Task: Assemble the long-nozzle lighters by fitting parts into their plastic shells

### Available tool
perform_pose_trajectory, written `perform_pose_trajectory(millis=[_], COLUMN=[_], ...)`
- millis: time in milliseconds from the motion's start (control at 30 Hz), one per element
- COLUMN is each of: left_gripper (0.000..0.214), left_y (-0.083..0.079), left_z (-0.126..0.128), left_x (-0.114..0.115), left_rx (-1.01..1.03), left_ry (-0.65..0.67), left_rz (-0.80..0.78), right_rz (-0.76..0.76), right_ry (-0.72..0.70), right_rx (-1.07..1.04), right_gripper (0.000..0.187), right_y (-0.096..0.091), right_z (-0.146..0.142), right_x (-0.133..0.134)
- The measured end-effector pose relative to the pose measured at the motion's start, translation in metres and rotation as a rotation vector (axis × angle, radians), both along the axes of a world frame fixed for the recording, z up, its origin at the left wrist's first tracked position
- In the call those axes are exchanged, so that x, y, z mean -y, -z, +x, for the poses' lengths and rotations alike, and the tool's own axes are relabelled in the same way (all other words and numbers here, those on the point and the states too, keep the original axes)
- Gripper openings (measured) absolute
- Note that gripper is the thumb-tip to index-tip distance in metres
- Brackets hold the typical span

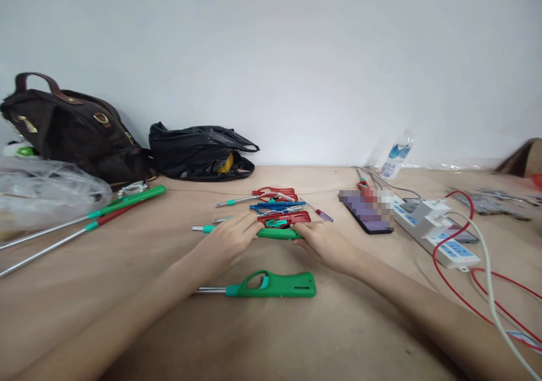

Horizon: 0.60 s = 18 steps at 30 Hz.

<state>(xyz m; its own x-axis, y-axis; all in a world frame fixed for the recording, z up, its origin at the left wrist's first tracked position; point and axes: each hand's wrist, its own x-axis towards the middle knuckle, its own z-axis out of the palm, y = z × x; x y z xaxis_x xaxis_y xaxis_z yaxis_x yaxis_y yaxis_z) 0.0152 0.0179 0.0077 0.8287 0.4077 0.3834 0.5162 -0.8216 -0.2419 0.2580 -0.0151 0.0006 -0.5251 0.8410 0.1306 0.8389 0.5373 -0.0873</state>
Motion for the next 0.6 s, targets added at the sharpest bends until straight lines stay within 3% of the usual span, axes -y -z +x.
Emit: perform_pose_trajectory(millis=[233, 400, 500, 600], left_gripper=[0.021, 0.021, 0.021, 0.024], left_y=[0.005, 0.012, 0.012, 0.003], left_z=[0.017, 0.031, 0.030, 0.022], left_x=[0.020, 0.037, 0.036, 0.026], left_rx=[-0.074, -0.099, -0.022, 0.037], left_ry=[0.008, -0.027, -0.019, 0.080], left_rz=[-0.031, -0.062, -0.105, -0.154], right_rz=[0.119, 0.118, 0.117, 0.125], right_ry=[-0.068, 0.039, 0.037, 0.014], right_rx=[0.045, 0.172, 0.213, 0.213], right_gripper=[0.016, 0.013, 0.016, 0.013], right_y=[0.010, 0.020, 0.017, 0.014], right_z=[-0.019, -0.033, -0.033, -0.032], right_x=[0.011, 0.018, 0.018, 0.017])
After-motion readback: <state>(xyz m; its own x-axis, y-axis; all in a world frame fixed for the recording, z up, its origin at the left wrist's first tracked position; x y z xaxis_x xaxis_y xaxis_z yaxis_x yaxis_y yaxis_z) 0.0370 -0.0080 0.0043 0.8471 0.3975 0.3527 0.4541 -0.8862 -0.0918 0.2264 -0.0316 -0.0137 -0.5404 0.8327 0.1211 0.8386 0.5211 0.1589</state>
